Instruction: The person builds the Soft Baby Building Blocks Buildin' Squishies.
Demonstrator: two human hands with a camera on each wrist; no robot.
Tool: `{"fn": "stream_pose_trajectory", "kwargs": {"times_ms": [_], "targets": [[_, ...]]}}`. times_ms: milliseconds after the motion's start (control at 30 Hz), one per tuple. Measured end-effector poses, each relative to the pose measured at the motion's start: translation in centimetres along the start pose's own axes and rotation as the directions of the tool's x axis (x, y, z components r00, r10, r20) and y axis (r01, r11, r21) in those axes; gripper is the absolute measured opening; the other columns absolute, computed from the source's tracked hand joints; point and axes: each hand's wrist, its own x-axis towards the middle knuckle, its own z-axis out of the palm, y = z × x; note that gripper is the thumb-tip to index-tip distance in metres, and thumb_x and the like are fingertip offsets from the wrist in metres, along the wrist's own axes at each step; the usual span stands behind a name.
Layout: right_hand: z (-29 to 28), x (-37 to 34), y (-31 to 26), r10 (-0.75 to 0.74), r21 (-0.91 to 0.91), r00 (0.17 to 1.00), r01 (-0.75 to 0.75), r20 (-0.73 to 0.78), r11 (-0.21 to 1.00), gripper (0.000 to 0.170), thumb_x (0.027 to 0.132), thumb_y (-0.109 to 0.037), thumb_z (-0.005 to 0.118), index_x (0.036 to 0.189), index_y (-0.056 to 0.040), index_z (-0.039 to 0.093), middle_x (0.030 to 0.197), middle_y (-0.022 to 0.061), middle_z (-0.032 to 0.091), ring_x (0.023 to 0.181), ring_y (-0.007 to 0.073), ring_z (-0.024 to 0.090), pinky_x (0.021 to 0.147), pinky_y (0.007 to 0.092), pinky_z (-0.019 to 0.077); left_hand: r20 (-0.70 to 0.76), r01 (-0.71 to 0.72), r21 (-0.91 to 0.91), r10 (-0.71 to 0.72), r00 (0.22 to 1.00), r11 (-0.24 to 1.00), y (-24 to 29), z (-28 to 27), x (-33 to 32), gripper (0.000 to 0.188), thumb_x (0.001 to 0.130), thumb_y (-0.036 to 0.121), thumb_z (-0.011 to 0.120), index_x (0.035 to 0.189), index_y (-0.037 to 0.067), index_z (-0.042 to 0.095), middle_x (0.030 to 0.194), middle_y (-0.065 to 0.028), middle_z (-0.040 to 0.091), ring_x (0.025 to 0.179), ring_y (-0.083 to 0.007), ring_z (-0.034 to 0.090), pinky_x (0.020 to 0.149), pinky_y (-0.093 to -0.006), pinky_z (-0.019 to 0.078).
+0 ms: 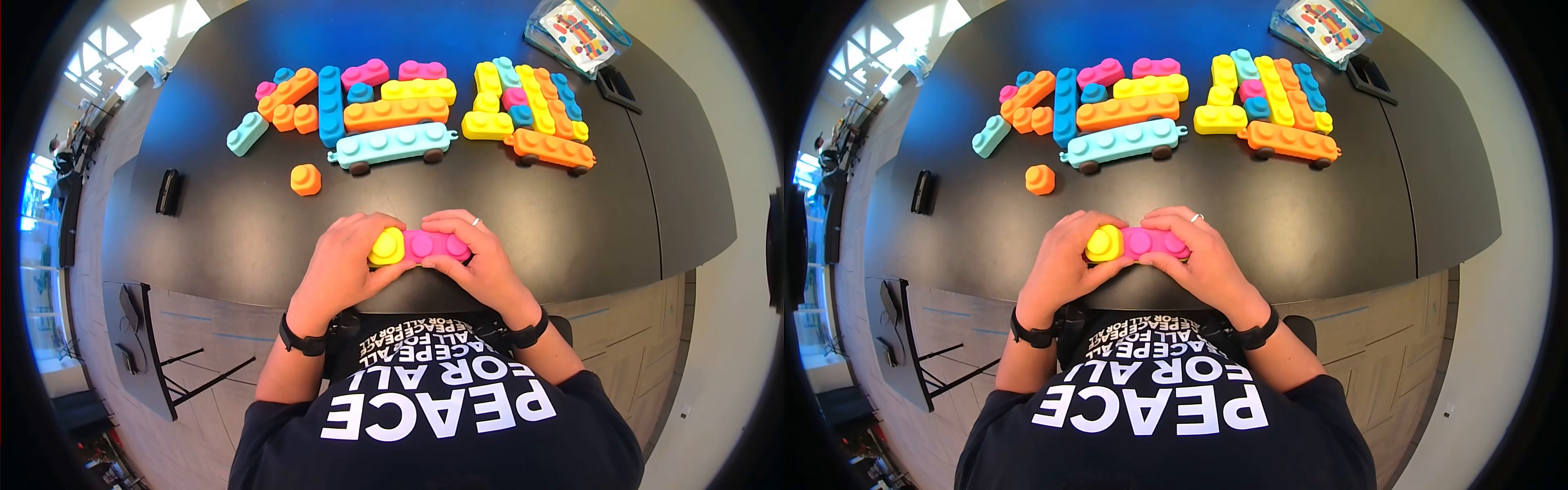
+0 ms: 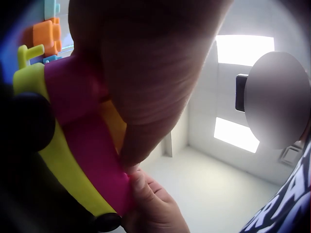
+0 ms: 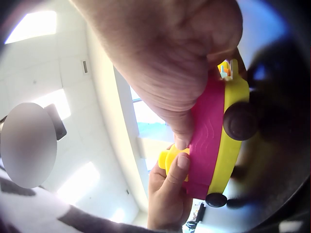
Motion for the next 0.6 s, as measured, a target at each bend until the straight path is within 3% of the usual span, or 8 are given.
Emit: {"fn": "stream_pose_trajectory", "kwargs": {"times_ms": [400,500,600], "targets": [[0.0,-0.1,0.4,0.016,-0.006,1.0,-0.016,0.008,1.0,0.051,0.095,-0.016,0.1,0.139,-0.0054,0.078,0.139,0.0156,0.078,0.128,0.0375,0.075,0.111,0.0445,0.06,-0.006,0.018,-0.024,-0.018,1.0,1.0,0.0,-0.1,0.1,0.049,0.087,0.023,0.104,0.127,0.008,0.079,0.119,-0.0112,0.085,0.109,-0.0394,0.077,0.096,-0.0486,0.0626],[0.1,-0.6,1.1,0.029,-0.053,1.0,-0.03,-0.012,0.998,0.066,0.094,-0.018,0.101,0.152,-0.0058,0.072,0.148,0.0171,0.074,0.129,0.0358,0.075,0.111,0.0452,0.0599,0.018,0.027,-0.004,-0.026,0.999,1.0,0.0,-0.2,0.0,0.055,0.086,0.026,0.105,0.132,0.008,0.078,0.122,-0.0119,0.084,0.113,-0.0396,0.077,0.099,-0.0487,0.0621],[-0.5,-2.0,2.1,0.242,0.151,0.97,-0.242,0.023,0.958,0.083,0.097,-0.021,0.1,0.168,-0.0061,0.059,0.166,0.0171,0.064,0.148,0.0327,0.069,0.121,0.0464,0.0575,0.011,0.017,-0.023,-0.016,1.0,1.0,-0.3,-1.2,-0.4,0.067,0.088,0.035,0.105,0.143,0.008,0.077,0.129,-0.0137,0.083,0.119,-0.0376,0.078,0.105,-0.0488,0.0612]]}}
